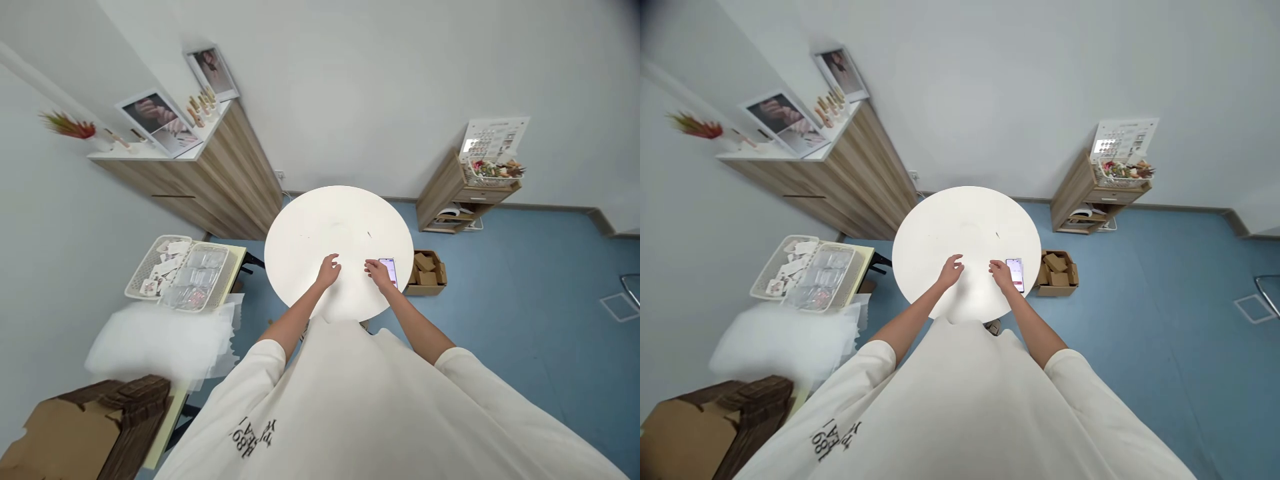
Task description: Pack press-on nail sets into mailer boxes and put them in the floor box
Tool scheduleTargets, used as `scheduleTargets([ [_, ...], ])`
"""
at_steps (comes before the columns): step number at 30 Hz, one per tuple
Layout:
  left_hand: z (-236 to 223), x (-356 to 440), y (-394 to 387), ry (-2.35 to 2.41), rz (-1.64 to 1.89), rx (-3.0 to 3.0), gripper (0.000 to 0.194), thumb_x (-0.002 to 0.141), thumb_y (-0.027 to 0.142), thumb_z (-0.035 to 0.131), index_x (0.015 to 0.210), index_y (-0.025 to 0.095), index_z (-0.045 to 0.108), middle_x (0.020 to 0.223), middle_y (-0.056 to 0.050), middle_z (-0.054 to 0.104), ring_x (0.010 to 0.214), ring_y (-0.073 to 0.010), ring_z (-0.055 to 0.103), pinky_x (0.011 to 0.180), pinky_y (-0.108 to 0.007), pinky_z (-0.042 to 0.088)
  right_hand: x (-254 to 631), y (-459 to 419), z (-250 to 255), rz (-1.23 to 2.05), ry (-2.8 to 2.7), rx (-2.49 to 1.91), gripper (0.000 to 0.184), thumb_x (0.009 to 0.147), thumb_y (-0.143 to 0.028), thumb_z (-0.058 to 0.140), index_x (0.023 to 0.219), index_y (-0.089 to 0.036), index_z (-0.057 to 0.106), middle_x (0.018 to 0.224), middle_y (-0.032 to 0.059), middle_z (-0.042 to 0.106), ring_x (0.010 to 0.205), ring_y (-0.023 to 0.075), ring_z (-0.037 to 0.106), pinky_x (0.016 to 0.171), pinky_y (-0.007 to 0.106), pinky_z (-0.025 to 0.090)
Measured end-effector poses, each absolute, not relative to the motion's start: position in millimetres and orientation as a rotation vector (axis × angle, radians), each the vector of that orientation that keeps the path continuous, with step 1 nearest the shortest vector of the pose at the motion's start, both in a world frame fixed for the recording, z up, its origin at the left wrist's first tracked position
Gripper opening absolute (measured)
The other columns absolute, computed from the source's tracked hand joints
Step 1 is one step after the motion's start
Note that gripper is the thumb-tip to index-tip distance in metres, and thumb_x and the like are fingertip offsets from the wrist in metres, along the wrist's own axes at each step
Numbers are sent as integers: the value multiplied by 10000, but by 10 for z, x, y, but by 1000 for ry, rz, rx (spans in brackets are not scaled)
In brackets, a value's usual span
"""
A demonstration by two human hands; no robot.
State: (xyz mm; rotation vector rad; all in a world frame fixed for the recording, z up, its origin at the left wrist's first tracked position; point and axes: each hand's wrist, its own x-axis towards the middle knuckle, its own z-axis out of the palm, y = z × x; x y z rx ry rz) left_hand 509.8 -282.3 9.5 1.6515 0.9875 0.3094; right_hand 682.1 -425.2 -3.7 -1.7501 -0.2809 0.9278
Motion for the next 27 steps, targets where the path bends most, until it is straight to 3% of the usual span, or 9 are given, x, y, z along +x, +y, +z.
scheduleTargets([
  [9, 53, 3937, -2161, 1018, 335, 1599, 444, 895, 216, 582, 1337, 242, 570, 1481, -120, 498, 1229, -249, 603, 947, -363, 543, 5714, -3504, -30, 959, -374, -1767, 343, 766, -398, 678, 1056, -221, 725, 1114, 77, 727, 930, 211, 707, 803, 341, 548],
  [16, -79, 3346, -1927, 975, 332, 1576, 421, 884, 194, 579, 1304, 223, 597, 1392, -127, 602, 1171, -259, 642, 996, -420, 524, 4926, -3158, 6, 1005, -396, -1803, 326, 783, -396, 675, 1059, -230, 725, 1098, 68, 728, 927, 210, 708, 807, 343, 549],
  [27, 87, 2919, -1813, 1109, 539, 1501, 418, 876, 192, 579, 1290, 243, 613, 1380, -103, 609, 1149, -242, 647, 999, -399, 520, 4765, -2781, 196, 1113, -635, -1809, 296, 789, -368, 662, 1042, -226, 723, 1105, 71, 721, 933, 207, 699, 824, 351, 541],
])
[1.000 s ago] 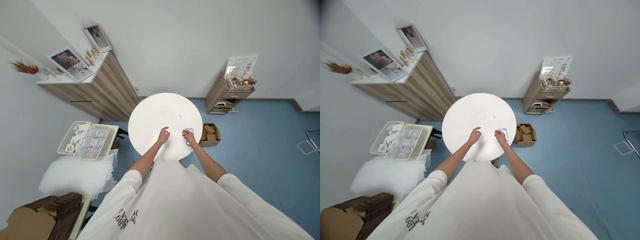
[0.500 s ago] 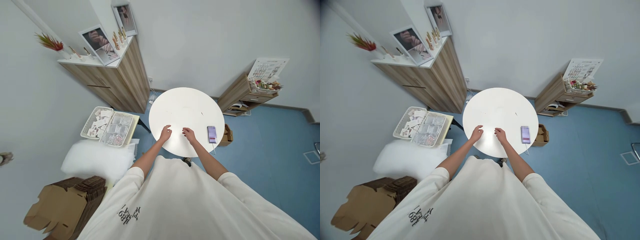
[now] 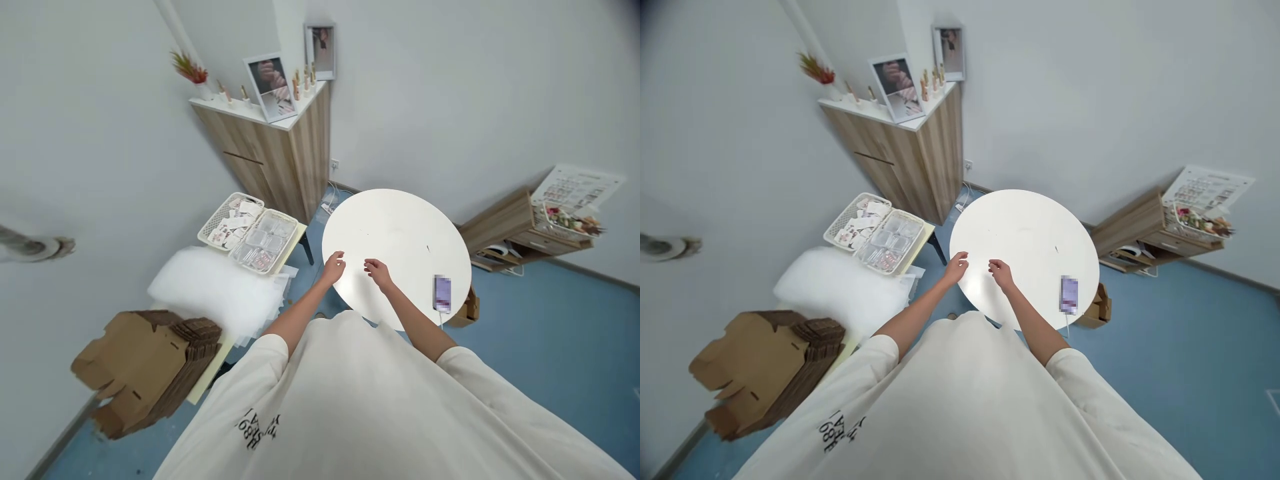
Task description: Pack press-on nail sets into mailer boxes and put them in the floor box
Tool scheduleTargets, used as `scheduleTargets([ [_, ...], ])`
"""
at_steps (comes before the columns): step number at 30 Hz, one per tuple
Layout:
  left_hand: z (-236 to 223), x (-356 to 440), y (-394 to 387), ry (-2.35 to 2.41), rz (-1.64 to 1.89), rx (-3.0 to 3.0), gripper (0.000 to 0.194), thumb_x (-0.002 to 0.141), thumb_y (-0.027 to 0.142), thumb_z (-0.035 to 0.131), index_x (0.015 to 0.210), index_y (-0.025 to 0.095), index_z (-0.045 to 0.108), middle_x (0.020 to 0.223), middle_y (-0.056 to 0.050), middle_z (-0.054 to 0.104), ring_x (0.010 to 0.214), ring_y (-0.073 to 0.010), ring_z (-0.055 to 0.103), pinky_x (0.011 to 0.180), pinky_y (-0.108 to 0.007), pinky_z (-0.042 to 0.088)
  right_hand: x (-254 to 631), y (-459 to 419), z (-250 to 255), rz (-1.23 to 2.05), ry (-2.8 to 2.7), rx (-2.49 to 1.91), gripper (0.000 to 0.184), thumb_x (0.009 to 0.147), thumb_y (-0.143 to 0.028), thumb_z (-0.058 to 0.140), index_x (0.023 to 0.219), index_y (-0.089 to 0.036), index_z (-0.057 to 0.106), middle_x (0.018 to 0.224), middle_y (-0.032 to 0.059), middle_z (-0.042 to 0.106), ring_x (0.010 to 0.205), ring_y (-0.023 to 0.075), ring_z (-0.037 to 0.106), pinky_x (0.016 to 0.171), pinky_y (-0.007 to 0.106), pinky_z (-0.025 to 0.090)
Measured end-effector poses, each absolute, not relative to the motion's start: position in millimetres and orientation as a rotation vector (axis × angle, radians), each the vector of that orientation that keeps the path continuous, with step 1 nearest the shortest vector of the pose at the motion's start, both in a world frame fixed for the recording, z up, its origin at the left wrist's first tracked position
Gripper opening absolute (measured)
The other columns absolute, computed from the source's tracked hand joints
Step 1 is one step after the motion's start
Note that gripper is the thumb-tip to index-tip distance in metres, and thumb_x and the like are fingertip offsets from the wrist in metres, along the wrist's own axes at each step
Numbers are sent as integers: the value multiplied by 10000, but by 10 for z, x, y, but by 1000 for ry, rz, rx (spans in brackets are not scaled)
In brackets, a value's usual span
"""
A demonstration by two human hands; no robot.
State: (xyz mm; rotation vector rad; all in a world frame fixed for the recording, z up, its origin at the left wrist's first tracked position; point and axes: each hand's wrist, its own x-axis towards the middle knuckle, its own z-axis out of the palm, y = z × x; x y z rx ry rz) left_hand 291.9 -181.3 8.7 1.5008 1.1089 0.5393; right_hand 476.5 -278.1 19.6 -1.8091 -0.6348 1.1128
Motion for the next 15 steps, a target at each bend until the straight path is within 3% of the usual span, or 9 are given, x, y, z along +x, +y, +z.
scheduleTargets([
  [7, 192, 2557, -1914, 1303, 664, 1455, 418, 893, 190, 569, 1309, 226, 599, 1391, -120, 613, 1201, -257, 627, 1011, -397, 513, 4591, -2477, 183, 1266, -829, -1740, 303, 788, -372, 666, 1046, -223, 723, 1107, 74, 717, 930, 209, 697, 822, 352, 541],
  [15, 9, 1914, -2029, 1551, 698, 1409, 388, 924, 192, 568, 1309, 243, 595, 1396, -78, 613, 1226, -219, 624, 1047, -360, 496, 4114, -2251, 42, 1401, -1017, -1679, 290, 789, -367, 653, 1023, -209, 721, 1064, 75, 726, 882, 200, 698, 809, 347, 543],
])
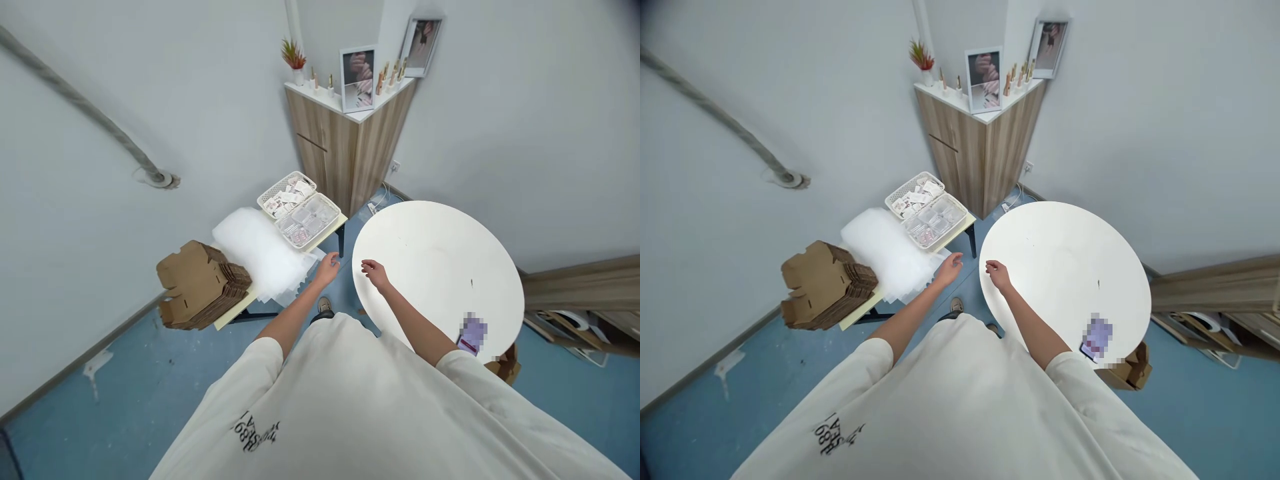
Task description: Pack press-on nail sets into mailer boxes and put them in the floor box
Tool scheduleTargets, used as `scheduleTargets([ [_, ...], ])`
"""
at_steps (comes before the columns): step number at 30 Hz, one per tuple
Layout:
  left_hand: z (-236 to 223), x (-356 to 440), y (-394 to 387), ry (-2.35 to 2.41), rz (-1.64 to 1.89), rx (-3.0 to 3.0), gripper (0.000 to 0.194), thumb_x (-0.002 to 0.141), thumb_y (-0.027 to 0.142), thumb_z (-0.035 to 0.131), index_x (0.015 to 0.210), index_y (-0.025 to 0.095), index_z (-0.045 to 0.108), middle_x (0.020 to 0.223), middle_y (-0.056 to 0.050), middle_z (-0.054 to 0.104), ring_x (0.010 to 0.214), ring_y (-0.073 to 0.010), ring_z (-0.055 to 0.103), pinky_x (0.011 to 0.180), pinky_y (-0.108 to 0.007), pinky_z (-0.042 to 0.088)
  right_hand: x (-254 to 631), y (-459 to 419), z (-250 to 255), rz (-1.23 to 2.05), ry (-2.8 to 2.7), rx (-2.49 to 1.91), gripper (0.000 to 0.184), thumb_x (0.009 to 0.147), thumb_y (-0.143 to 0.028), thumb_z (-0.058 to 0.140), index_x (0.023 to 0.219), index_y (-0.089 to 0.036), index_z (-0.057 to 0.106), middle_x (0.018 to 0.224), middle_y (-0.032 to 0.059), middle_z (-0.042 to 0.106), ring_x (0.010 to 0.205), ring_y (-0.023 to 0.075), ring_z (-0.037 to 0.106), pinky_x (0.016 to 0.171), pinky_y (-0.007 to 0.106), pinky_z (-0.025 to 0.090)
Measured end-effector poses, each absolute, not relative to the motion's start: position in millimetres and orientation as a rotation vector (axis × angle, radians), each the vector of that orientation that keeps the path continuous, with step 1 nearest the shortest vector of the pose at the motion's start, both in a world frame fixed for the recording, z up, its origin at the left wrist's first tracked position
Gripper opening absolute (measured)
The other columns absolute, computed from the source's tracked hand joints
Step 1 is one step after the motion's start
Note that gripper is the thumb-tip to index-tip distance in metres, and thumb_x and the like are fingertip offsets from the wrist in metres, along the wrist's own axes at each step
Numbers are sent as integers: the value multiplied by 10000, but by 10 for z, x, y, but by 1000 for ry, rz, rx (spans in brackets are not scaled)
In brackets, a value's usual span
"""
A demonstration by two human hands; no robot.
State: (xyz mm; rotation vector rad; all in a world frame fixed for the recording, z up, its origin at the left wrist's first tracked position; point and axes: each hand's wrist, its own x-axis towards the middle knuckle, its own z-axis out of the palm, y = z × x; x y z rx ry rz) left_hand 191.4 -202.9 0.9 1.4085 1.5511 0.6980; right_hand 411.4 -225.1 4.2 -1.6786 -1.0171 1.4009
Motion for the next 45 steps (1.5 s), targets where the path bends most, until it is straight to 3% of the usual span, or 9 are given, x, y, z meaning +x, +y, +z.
scheduleTargets([
  [11, 19, 1312, -1317, 1541, 775, 1679, 388, 900, 120, 531, 1266, 209, 622, 1343, -82, 614, 1222, -208, 610, 1076, -352, 472, 3497, -1359, 66, 1325, -1186, -1643, 331, 800, -378, 607, 1057, -200, 713, 1017, 64, 737, 879, 207, 700, 801, 356, 559],
  [19, 145, 699, -622, 1781, 624, 1900, 403, 918, 183, 538, 1313, 205, 612, 1433, -121, 560, 1351, -299, 502, 1145, -464, 385, 2757, -547, -43, 1294, -1327, -1660, 298, 820, -317, 581, 1056, -201, 721, 893, 36, 741, 859, 201, 711, 829, 349, 574],
  [27, 158, 287, -104, 1959, 408, 1862, 446, 938, 232, 514, 1381, 227, 566, 1586, -117, 425, 1441, -313, 399, 1176, -503, 276, 2097, -62, -62, 1286, -1463, -1640, 319, 808, -220, 559, 1069, -199, 740, 1155, 64, 743, 1039, 210, 691, 1008, 383, 518],
  [31, 124, 228, -1, 1946, 322, 1895, 464, 939, 247, 523, 1402, 240, 540, 1602, -119, 403, 1444, -310, 391, 1157, -504, 270, 1913, 25, -80, 1268, -1498, -1635, 351, 817, -189, 539, 1105, -191, 739, 1192, 73, 736, 1109, 221, 675, 1051, 393, 494],
  [40, 77, 233, 46, 1894, 320, 1880, 402, 929, 211, 531, 1329, 247, 545, 1433, -113, 572, 1376, -298, 452, 1125, -500, 269, 1784, 94, -103, 1268, -1494, -1681, 323, 841, -202, 547, 1104, -185, 733, 1176, 74, 740, 1107, 213, 677, 1055, 376, 491],
  [45, 111, 219, 38, 1865, 444, 1813, 402, 913, 192, 546, 1311, 242, 556, 1400, -122, 591, 1340, -325, 486, 1128, -520, 273, 1766, 74, -61, 1292, -1434, -1649, 302, 811, -209, 587, 1073, -199, 739, 1182, 64, 735, 1108, 213, 675, 1044, 363, 498],
])
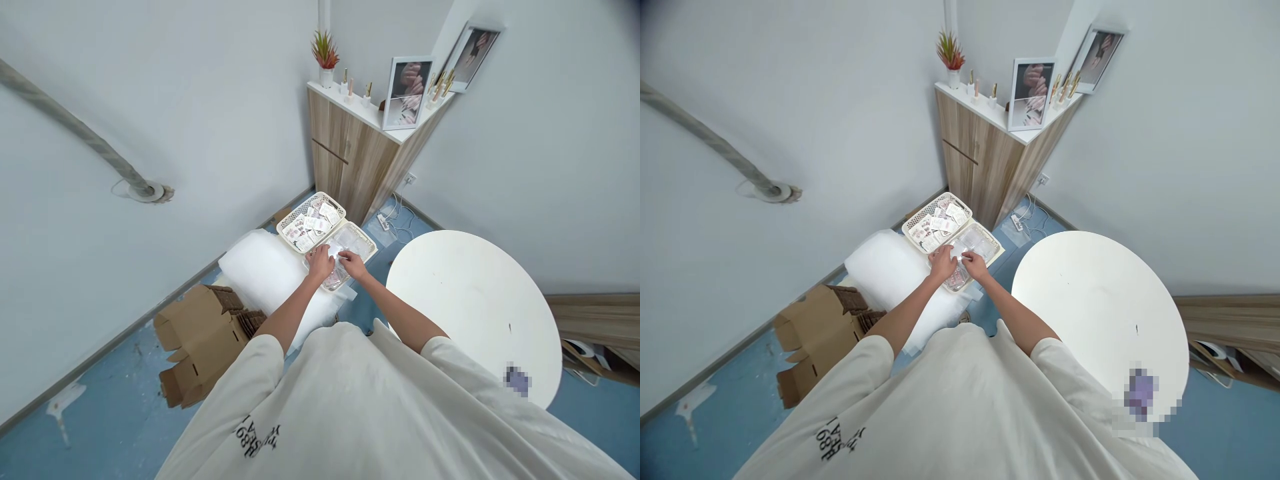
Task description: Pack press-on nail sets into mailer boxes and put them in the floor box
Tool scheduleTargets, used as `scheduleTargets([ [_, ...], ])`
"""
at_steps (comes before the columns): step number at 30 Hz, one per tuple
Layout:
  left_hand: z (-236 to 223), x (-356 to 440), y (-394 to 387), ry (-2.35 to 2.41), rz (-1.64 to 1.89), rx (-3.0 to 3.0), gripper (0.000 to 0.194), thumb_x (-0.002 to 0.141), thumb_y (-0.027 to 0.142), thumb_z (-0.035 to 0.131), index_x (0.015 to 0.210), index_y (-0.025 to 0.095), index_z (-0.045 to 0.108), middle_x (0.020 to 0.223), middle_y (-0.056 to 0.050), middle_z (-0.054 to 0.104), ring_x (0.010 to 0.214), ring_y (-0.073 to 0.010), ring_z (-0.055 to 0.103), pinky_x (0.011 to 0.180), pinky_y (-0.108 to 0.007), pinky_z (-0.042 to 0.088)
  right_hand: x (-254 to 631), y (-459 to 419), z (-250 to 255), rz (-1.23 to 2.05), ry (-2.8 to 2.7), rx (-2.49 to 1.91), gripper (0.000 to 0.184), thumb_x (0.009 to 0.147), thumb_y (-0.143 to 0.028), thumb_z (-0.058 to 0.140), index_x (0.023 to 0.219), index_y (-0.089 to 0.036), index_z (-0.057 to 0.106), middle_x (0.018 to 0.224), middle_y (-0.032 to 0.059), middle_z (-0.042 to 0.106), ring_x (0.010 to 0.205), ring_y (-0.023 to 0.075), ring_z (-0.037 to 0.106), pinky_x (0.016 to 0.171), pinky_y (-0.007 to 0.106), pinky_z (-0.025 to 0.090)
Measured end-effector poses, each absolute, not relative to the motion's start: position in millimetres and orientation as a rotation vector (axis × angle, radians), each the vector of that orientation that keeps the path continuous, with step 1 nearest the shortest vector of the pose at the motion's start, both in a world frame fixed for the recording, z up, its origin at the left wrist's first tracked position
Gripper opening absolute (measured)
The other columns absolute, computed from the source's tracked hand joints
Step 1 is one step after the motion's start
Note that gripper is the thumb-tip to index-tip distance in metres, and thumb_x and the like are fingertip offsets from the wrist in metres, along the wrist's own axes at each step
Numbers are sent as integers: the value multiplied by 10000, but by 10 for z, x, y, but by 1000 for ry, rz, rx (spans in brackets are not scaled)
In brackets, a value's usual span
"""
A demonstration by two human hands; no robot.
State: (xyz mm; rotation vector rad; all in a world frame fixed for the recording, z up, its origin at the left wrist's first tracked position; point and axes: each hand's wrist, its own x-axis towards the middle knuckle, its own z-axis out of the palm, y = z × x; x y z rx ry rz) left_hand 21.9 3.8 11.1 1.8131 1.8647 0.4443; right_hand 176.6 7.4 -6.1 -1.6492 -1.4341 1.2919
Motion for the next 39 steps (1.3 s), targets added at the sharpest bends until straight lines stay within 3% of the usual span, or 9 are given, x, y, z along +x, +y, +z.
scheduleTargets([
  [11, 350, 503, -87, 1759, 628, 1852, 455, 934, 184, 511, 1386, 232, 507, 1498, -107, 521, 1391, -316, 449, 1122, -480, 331, 2072, -97, 70, 1222, -1301, -1579, 334, 830, -296, 596, 1129, -209, 717, 1168, 60, 739, 1070, 217, 689, 1009, 373, 520],
  [20, 351, 1550, -238, 1434, 540, 2032, 473, 924, 193, 519, 1395, 240, 521, 1567, -94, 464, 1428, -304, 424, 1165, -497, 306, 3008, -625, 120, 955, -1053, -1722, 337, 830, -299, 600, 1145, -224, 692, 1285, 72, 669, 1137, 216, 666, 1033, 384, 527],
  [26, 212, 2497, -608, 1168, 339, 2067, 508, 915, 208, 540, 1420, 248, 509, 1564, -101, 468, 1428, -325, 434, 1168, -518, 324, 3914, -1329, 50, 849, -842, -1842, 353, 835, -301, 566, 1154, -222, 693, 1316, 84, 648, 1133, 212, 655, 1062, 387, 495],
  [32, 18, 3280, -1117, 1076, 110, 1997, 515, 885, 218, 565, 1396, 265, 525, 1403, -86, 624, 1355, -321, 515, 1128, -511, 386, 4698, -2085, -134, 898, -700, -1968, 362, 836, -309, 542, 1155, -239, 697, 1289, 60, 673, 1098, 222, 657, 1000, 400, 521],
  [39, -371, 3993, -1622, 978, -17, 1756, 597, 833, 168, 573, 1424, 217, 506, 1409, -117, 617, 1278, -265, 598, 978, -374, 526, 5435, -2745, -445, 1018, -553, -2030, 381, 823, -245, 537, 1166, -232, 703, 1198, 55, 719, 1042, 213, 679, 964, 387, 538],
])
